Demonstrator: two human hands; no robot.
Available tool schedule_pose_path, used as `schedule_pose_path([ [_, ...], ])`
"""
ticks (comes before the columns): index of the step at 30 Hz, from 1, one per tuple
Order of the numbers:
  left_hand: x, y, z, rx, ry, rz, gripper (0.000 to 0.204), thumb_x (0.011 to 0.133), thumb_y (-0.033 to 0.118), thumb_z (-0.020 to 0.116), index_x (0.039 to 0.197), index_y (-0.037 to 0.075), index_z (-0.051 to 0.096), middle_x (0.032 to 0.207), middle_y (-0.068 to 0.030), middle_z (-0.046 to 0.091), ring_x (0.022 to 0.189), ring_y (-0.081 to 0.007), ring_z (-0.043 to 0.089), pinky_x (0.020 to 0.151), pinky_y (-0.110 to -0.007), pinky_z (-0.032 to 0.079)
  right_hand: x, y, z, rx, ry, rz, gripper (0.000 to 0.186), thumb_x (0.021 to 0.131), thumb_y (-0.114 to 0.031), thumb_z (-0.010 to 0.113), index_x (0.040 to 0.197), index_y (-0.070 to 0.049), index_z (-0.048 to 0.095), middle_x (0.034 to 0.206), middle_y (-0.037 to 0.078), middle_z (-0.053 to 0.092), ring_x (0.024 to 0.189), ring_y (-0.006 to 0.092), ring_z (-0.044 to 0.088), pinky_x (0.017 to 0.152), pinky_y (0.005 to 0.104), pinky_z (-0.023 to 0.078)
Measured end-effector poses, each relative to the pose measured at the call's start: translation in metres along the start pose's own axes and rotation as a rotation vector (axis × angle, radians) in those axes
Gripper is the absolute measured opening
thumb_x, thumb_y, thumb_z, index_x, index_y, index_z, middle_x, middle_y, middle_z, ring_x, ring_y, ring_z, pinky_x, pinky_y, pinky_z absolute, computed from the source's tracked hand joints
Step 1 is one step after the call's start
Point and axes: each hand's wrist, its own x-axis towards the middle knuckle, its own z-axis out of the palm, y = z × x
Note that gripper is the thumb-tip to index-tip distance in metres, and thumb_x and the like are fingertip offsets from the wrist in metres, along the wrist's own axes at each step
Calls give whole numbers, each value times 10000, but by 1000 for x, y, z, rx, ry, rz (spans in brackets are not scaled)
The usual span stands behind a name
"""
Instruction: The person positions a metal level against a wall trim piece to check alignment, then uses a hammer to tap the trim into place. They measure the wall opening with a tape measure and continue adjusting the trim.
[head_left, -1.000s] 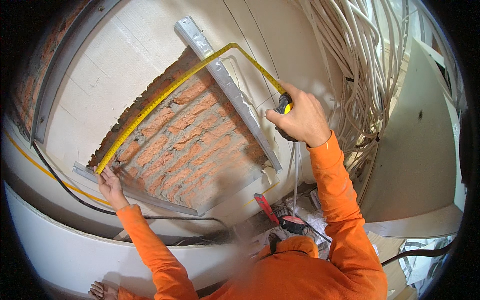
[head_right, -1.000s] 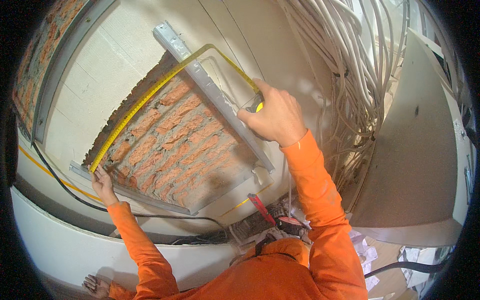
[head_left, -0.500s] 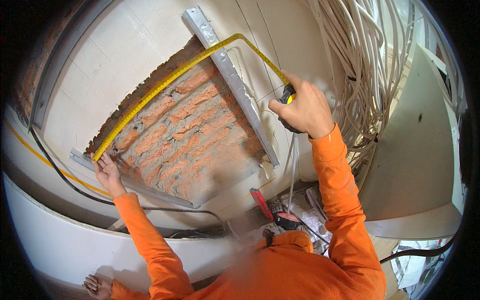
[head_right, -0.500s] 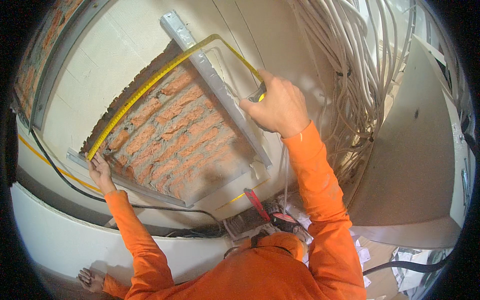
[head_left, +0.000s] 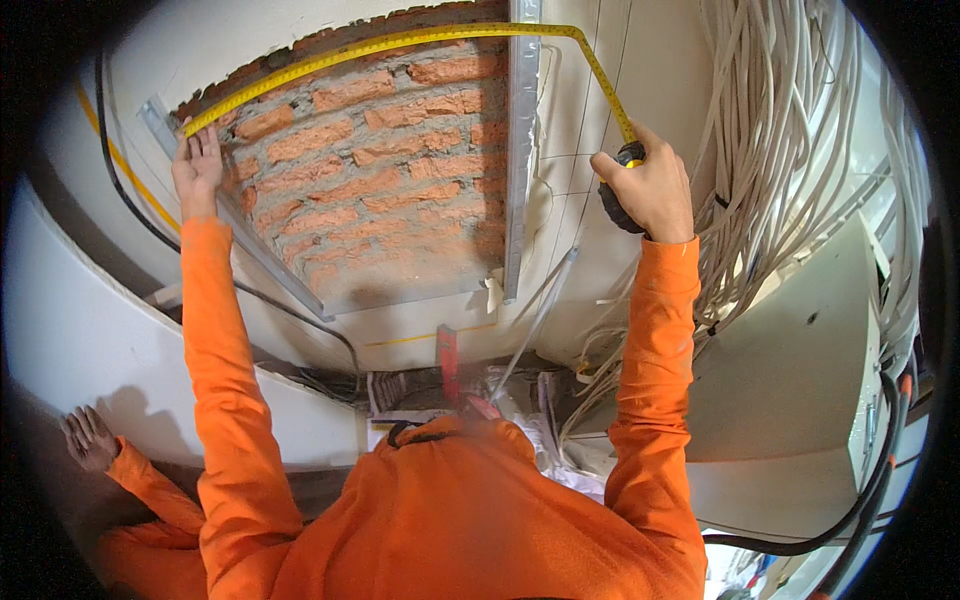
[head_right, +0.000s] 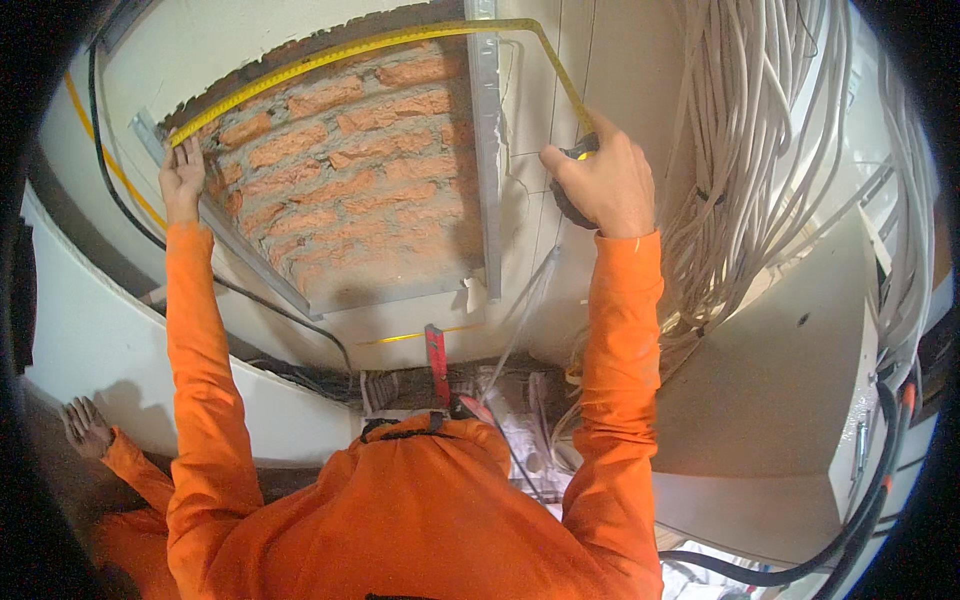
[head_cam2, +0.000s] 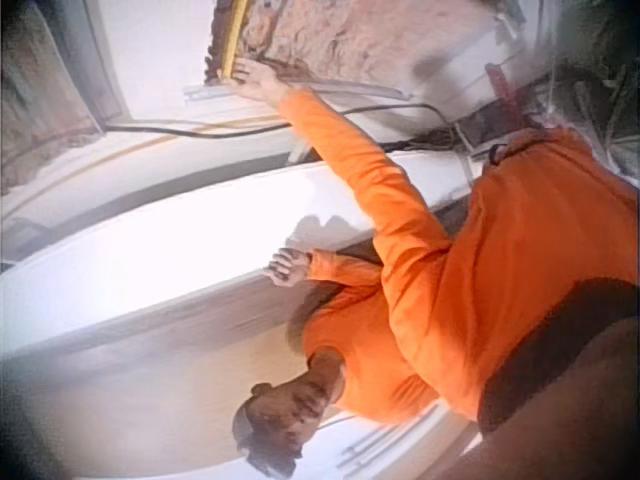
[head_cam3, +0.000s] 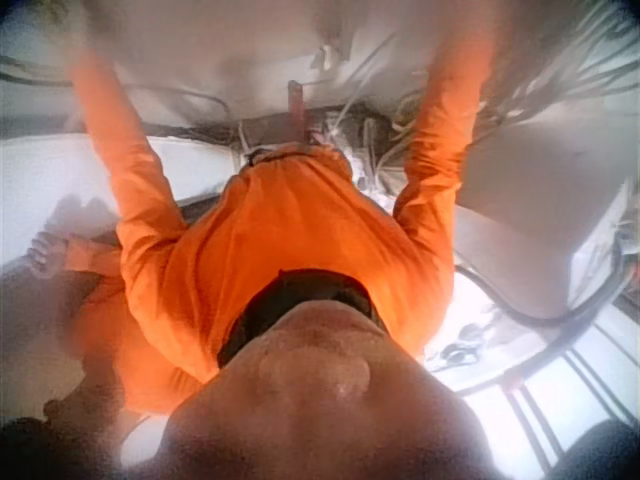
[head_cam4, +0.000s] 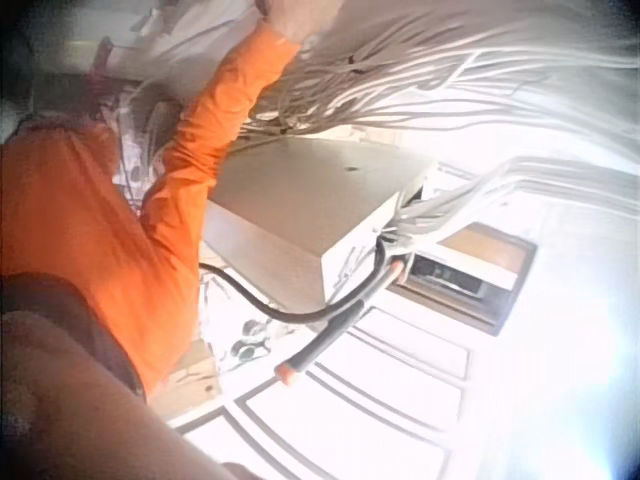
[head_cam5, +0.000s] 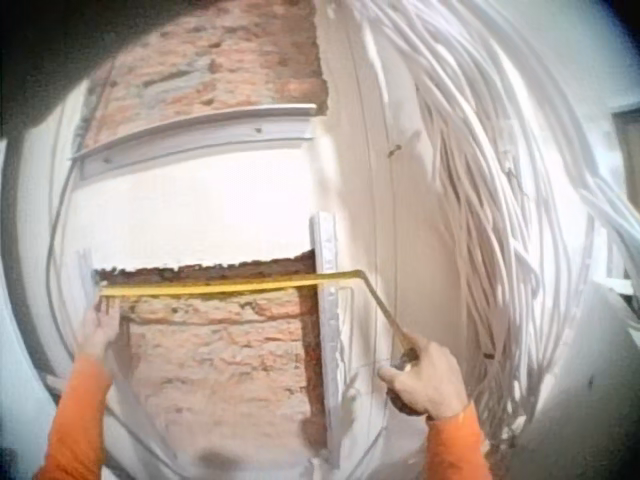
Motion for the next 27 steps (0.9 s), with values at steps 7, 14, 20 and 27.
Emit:
schedule_pose_path([
  [7, -10, -2, 12, 28, 55, -9, 290, 1020, 187, 611, 1261, 27, 636, 1297, -48, 616, 1235, -236, 560, 1142, -415, 460, 1, -5, -14, -33, -69, 5, 700, 706, -405, 737, 1299, -40, 661, 1041, 278, 715, 1012, 449, 679, 892, 488, 534],
  [14, -2, -2, 11, 48, 32, 15, 308, 1020, 208, 615, 1275, 39, 651, 1345, -42, 574, 1243, -218, 546, 1149, -388, 448, -6, -11, -28, -59, -79, -13, 720, 701, -398, 732, 1317, -35, 649, 1026, 278, 717, 1014, 436, 684, 891, 487, 536],
  [20, 23, -4, -13, 21, -136, 11, 304, 976, 228, 681, 1234, 68, 676, 1328, -29, 580, 1203, -201, 556, 1073, -379, 489, -2, -14, -30, -82, -52, -81, 713, 702, -398, 752, 1302, -26, 652, 1064, 263, 715, 1018, 437, 682, 906, 487, 537],
  [27, -1, -12, 8, 56, -28, 41, 320, 1005, 272, 637, 1261, 81, 656, 1288, -14, 610, 1238, -182, 548, 1098, -383, 466, 1, -13, -24, -98, -29, -61, 710, 695, -364, 750, 1276, 29, 646, 1000, 284, 712, 988, 450, 680, 884, 477, 528],
])
